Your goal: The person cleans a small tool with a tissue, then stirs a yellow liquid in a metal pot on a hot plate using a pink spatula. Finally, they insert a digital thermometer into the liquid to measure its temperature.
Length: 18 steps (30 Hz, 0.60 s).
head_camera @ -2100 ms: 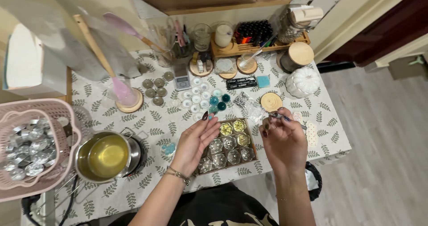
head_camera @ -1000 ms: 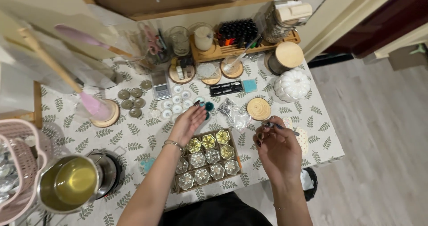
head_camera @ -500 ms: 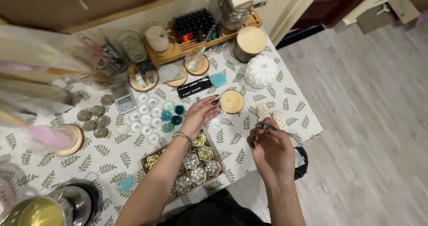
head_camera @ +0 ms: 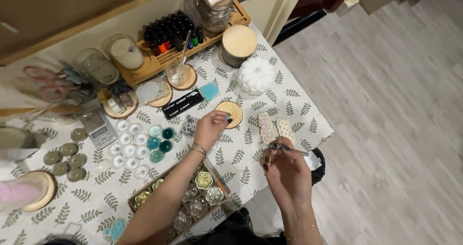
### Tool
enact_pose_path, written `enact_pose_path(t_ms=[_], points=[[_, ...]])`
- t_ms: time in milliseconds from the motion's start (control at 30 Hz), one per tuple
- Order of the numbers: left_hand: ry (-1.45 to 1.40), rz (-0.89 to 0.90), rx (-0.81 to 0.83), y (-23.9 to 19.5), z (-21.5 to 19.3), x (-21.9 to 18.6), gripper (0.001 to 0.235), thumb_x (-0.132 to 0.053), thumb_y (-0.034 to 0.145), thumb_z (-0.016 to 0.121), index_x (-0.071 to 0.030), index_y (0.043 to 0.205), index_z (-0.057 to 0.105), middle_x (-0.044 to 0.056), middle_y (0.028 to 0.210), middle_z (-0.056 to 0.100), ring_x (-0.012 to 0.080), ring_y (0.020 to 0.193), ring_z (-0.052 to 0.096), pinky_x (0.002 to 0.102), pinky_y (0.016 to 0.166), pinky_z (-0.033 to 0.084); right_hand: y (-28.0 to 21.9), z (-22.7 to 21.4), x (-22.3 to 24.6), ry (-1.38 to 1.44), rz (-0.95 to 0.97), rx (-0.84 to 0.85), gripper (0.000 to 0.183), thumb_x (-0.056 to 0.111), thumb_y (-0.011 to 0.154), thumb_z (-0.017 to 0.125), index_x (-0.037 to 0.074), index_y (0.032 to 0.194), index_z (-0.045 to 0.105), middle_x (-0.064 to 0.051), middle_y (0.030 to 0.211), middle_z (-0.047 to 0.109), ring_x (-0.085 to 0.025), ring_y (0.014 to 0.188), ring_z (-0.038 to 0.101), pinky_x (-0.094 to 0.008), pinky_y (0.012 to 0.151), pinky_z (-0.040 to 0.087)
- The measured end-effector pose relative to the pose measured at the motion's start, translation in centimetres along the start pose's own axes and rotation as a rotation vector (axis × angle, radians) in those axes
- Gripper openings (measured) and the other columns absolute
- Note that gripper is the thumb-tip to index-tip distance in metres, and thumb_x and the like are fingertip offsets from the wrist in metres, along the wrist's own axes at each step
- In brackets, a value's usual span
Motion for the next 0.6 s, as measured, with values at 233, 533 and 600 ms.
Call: enact_pose_path(t_ms=[233,533,600], points=[[0.443,0.312,-0.135,1.2,0.5,-2.3,0.019,-0.013,0.079,0.08,-0.017,0.098,0.081,0.004,0.104,0.07,0.0261,0.107,0.055,0.036,0.1,0.045,0.8,-1.2,0.6,0.004,-0.003,-0.05,0.014,0.014,0.092,0.056,0.002,0.099,0.062,-0.007,0.086,0.061,-0.02,0.081,0.052,-0.034,0.072,0.043],[0.519,0.161,-0.177,1.4,0.0,-1.8,0.025,-0.018,0.075,0.083,-0.022,0.099,0.082,0.0,0.12,0.06,0.0268,0.118,0.039,0.039,0.109,0.028,1.5,-1.5,0.6,0.024,0.005,-0.085,0.014,0.014,0.092,0.057,0.003,0.099,0.061,-0.006,0.087,0.06,-0.018,0.084,0.052,-0.034,0.076,0.043],[0.497,0.199,-0.189,1.2,-0.2,-2.9,0.034,-0.019,0.074,0.083,-0.022,0.108,0.08,0.001,0.119,0.061,0.0278,0.117,0.039,0.039,0.107,0.028,1.6,-1.4,0.6,0.019,0.005,-0.075,0.013,0.013,0.094,0.057,0.002,0.101,0.061,-0.006,0.087,0.06,-0.018,0.084,0.052,-0.034,0.077,0.043]])
Point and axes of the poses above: each hand's wrist, its own y-axis towards the middle knuckle, its own z-axis out of the palm, x = y × z, the point moved 7 cm from there along y, towards the middle knuckle
